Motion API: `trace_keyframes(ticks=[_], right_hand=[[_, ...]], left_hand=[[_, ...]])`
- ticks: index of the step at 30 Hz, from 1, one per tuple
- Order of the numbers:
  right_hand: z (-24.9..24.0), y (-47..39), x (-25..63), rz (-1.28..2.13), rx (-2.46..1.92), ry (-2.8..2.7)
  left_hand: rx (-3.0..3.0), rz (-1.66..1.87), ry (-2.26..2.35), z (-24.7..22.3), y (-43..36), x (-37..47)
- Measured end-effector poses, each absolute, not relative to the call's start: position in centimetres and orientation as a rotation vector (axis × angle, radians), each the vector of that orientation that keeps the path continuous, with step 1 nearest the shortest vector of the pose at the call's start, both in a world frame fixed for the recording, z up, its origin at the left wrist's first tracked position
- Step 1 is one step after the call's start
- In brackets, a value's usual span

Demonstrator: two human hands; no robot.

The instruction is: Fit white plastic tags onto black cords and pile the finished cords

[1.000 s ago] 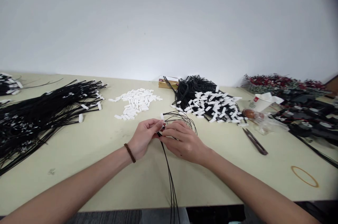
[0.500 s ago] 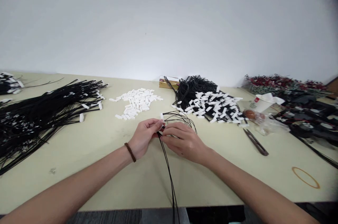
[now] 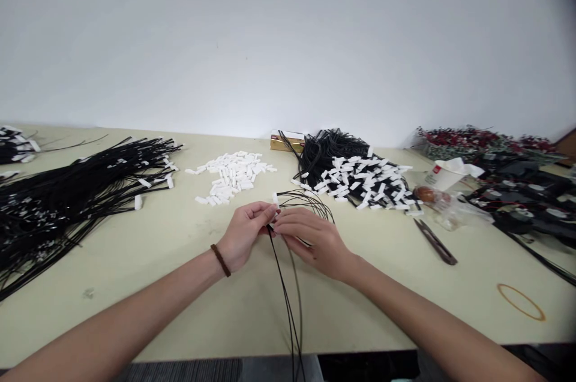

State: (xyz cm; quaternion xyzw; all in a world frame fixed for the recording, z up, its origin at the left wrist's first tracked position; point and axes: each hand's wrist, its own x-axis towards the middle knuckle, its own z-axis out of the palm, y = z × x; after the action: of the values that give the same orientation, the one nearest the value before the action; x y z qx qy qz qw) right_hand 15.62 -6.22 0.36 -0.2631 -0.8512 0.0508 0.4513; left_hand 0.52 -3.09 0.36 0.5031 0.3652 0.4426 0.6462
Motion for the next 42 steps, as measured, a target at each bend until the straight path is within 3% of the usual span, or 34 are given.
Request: trace_keyframes(ticks=[4, 7, 10, 14, 18, 21, 42], right_hand=[[1.7, -6.3, 16.2, 0.750, -0.821, -1.569], [3.0, -5.5, 18.1, 0.901, -0.770, -1.254], [4.0, -4.6, 20.6, 0.791, -0.761, -1.107], [4.4, -4.2, 22.3, 0.384, -0.856, -1.013], [4.2, -5.2, 21.0, -0.096, -0.956, -1.361], [3.7, -5.9, 19.4, -0.274, -0.896, -1.737], [3.1, -6.3, 18.0, -0.258, -0.936, -1.982]], left_hand=[[1.158, 1.025, 0.850, 0.6, -3.1, 0.5], [1.161, 1.048, 0.857, 0.6, -3.1, 0.4], [1.172, 1.061, 0.867, 0.6, -3.0, 0.4], [1.177, 1.064, 0.885, 0.6, -3.1, 0.3], [1.192, 1.062, 0.868, 0.5, -3.0, 0.3], [1.201, 1.073, 0.856, 0.4, -2.8, 0.3], [1.259, 1.108, 0.834, 0.2, -2.6, 0.2]])
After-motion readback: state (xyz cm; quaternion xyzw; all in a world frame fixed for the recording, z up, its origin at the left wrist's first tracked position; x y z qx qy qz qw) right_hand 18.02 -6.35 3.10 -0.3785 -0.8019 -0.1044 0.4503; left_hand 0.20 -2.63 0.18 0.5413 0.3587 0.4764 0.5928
